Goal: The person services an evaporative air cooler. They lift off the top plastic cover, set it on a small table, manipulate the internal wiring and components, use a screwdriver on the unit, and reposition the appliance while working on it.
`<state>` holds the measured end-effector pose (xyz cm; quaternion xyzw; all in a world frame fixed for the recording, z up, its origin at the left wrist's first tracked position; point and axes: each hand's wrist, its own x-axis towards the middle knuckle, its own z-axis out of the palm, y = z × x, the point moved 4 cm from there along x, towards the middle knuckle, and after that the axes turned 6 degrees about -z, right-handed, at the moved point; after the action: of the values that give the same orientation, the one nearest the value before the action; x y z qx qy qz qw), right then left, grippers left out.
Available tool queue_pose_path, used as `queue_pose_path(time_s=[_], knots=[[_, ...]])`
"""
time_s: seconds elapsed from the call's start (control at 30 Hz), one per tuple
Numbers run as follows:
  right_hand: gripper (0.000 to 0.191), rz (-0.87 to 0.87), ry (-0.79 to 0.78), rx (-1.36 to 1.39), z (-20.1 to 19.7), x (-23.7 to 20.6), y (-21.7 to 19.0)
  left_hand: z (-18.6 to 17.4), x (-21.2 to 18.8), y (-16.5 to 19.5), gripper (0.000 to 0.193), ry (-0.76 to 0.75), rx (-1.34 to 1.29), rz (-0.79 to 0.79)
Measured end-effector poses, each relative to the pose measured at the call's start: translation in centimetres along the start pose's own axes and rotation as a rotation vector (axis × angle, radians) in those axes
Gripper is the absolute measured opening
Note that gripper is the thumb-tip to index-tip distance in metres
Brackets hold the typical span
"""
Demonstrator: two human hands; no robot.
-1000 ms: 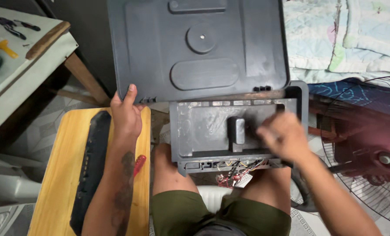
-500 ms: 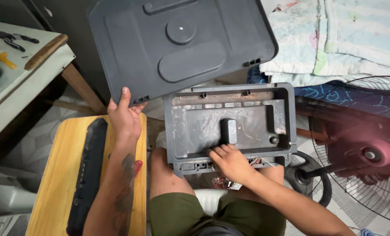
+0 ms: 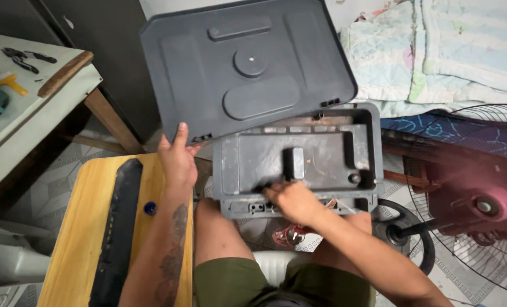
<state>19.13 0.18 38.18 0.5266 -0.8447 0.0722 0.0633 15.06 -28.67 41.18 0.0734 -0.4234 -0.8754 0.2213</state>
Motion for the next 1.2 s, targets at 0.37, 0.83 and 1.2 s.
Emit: queue_pose_path(time_s=[0.37, 0.83, 1.2], knots=[[0.03, 0.061, 0.066, 0.095, -3.9, 6.1, 8.1, 2.4, 3.3, -2.7, 0.044, -0.02, 0.022, -0.03], [0.039, 0.102, 0.077, 0.1, -4.7, 13.2, 19.2, 3.7, 9.0, -6.5, 0.042, 0.013, 0.001, -0.019], [0.031, 0.024, 0.415, 0.02, -1.9, 17.2, 23.0, 1.9, 10.5, -6.3, 0.039, 0.07, 0.047, 0.004]])
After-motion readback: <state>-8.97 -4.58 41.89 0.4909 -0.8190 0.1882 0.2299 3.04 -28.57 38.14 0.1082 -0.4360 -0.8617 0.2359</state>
